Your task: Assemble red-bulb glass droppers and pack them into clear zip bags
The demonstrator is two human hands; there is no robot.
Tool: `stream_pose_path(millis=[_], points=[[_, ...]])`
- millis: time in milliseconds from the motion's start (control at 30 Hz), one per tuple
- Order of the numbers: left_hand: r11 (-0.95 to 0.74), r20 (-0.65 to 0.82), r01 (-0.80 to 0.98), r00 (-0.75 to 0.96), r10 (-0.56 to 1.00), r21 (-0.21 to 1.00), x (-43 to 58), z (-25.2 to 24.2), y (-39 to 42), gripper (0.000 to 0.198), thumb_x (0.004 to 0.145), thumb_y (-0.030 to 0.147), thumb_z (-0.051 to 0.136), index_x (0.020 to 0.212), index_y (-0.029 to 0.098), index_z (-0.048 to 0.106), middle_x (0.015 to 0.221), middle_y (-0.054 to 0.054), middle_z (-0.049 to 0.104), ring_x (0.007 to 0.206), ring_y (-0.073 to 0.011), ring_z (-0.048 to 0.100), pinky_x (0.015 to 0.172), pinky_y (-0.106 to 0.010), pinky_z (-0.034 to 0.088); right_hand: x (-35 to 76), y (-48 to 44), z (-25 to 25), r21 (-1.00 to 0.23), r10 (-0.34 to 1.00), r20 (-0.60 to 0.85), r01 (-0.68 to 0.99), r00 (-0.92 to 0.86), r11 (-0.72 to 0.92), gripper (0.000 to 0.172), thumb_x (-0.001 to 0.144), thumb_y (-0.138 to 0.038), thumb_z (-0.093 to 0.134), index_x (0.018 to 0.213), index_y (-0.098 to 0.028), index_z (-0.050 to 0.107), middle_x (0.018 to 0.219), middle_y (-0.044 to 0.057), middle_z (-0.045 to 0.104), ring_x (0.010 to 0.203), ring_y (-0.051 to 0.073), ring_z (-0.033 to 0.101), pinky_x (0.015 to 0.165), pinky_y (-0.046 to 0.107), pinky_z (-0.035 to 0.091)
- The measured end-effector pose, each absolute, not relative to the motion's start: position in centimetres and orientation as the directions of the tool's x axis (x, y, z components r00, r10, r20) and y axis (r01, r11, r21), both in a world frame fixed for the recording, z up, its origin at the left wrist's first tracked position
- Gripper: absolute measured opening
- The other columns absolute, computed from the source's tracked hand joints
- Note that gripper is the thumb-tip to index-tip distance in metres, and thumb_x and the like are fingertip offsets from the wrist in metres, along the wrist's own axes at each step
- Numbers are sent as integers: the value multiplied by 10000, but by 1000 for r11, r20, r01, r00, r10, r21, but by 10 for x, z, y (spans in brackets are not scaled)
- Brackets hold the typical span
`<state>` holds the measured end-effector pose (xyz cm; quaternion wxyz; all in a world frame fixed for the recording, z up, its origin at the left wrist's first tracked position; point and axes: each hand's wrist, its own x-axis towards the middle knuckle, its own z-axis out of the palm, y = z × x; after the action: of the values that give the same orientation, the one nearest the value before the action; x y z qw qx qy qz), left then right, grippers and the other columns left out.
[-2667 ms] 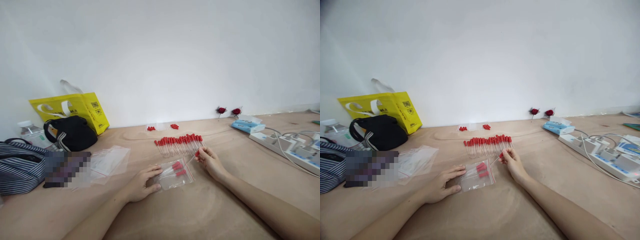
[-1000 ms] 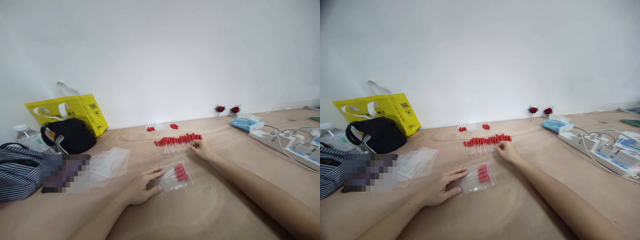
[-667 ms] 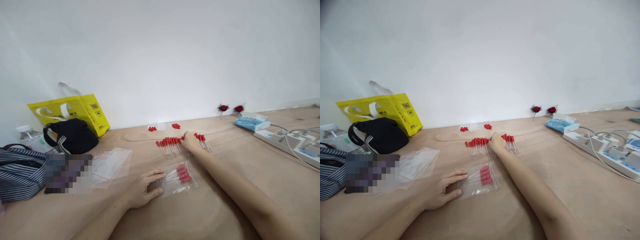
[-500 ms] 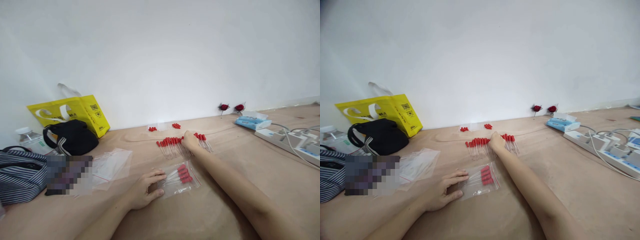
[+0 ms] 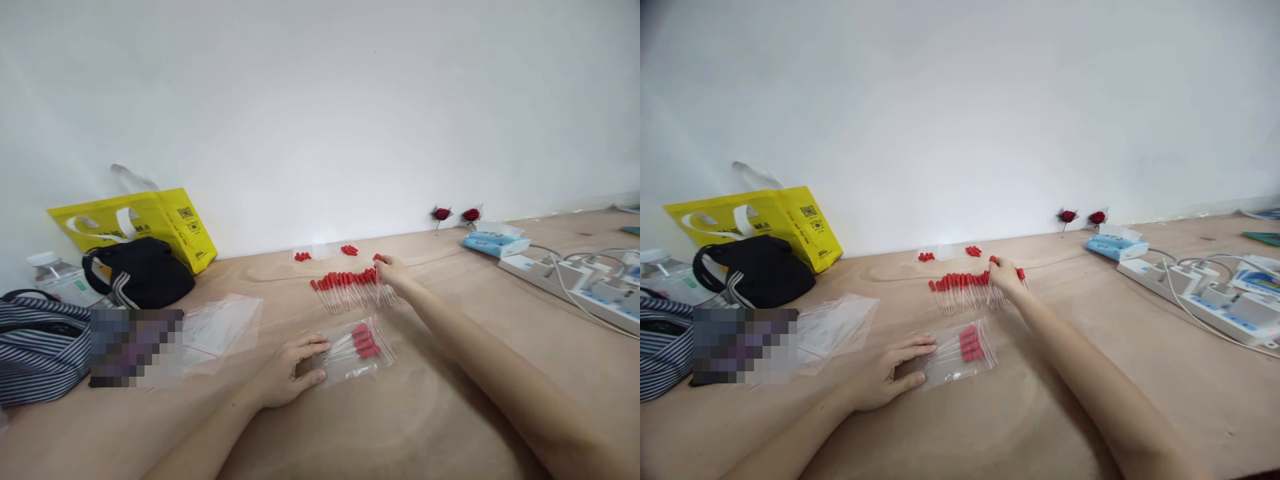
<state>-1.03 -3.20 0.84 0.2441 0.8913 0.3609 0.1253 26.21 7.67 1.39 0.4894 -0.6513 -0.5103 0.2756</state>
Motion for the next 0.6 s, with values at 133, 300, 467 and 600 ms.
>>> stream_pose_path(millis=[133, 300, 467, 600], points=[[-612, 40, 606, 693, 720, 507, -13, 5, -31, 440, 809, 412, 492, 1224, 272, 456, 1306, -29, 439, 1220, -225, 354, 1025, -421, 270, 283, 39, 7, -978, 956, 149, 178, 254, 106, 250, 736, -418, 419, 794, -187, 497, 547, -26, 477, 469, 109, 469, 461, 236, 393], [-620, 43, 599, 701, 712, 507, -12, 6, -28, 446, 806, 416, 498, 1221, 256, 461, 1288, -37, 460, 1218, -222, 359, 1027, -416, 266, 292, -10, -13, -964, 965, 152, -184, 214, 193, 366, 641, -484, 581, 845, -221, 427, 664, -40, 516, 460, 75, 454, 437, 217, 377], [-612, 39, 600, 697, 716, 516, -10, 7, -28, 435, 798, 414, 509, 1201, 251, 483, 1282, -41, 467, 1210, -225, 370, 1018, -421, 275, 280, -29, -21, -946, 967, 159, -252, 197, 207, 474, 661, -468, 589, 1007, -255, 345, 722, -47, 506, 491, 83, 486, 465, 236, 407], [-624, 55, 581, 707, 705, 523, -10, 7, -28, 435, 800, 414, 508, 1200, 245, 485, 1272, -41, 477, 1205, -215, 377, 1017, -398, 282, 273, -31, -22, -947, 964, 160, -242, 211, 211, 467, 663, -474, 581, 992, -254, 332, 724, -45, 491, 496, 86, 486, 477, 252, 421]])
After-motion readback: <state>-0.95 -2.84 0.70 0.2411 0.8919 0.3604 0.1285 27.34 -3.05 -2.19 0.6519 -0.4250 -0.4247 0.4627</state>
